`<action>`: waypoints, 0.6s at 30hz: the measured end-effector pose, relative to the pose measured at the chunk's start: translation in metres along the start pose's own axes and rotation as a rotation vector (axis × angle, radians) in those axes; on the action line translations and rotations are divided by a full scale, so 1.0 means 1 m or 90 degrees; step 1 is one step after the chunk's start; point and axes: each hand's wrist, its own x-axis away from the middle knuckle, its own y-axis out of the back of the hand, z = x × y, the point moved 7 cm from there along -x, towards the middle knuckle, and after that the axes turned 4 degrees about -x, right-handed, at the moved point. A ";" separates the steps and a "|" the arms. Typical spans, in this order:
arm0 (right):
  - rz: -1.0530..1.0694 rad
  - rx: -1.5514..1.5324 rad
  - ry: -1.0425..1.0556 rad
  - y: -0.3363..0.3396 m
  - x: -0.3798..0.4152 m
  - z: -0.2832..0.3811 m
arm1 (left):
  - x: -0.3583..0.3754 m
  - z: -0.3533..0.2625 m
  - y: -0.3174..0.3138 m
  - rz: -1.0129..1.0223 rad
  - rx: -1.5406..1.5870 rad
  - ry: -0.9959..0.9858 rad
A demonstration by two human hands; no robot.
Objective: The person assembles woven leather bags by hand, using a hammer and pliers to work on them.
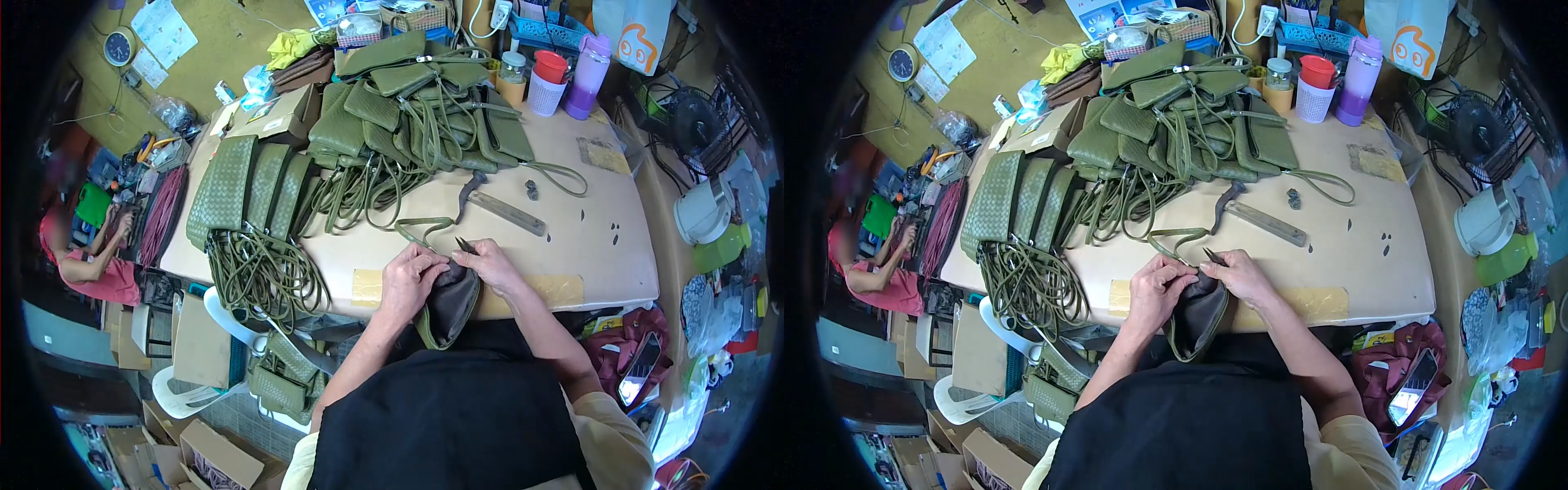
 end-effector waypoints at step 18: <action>-0.006 0.264 0.163 0.003 0.010 0.022 | 0.047 0.092 0.031 0.066 0.448 0.405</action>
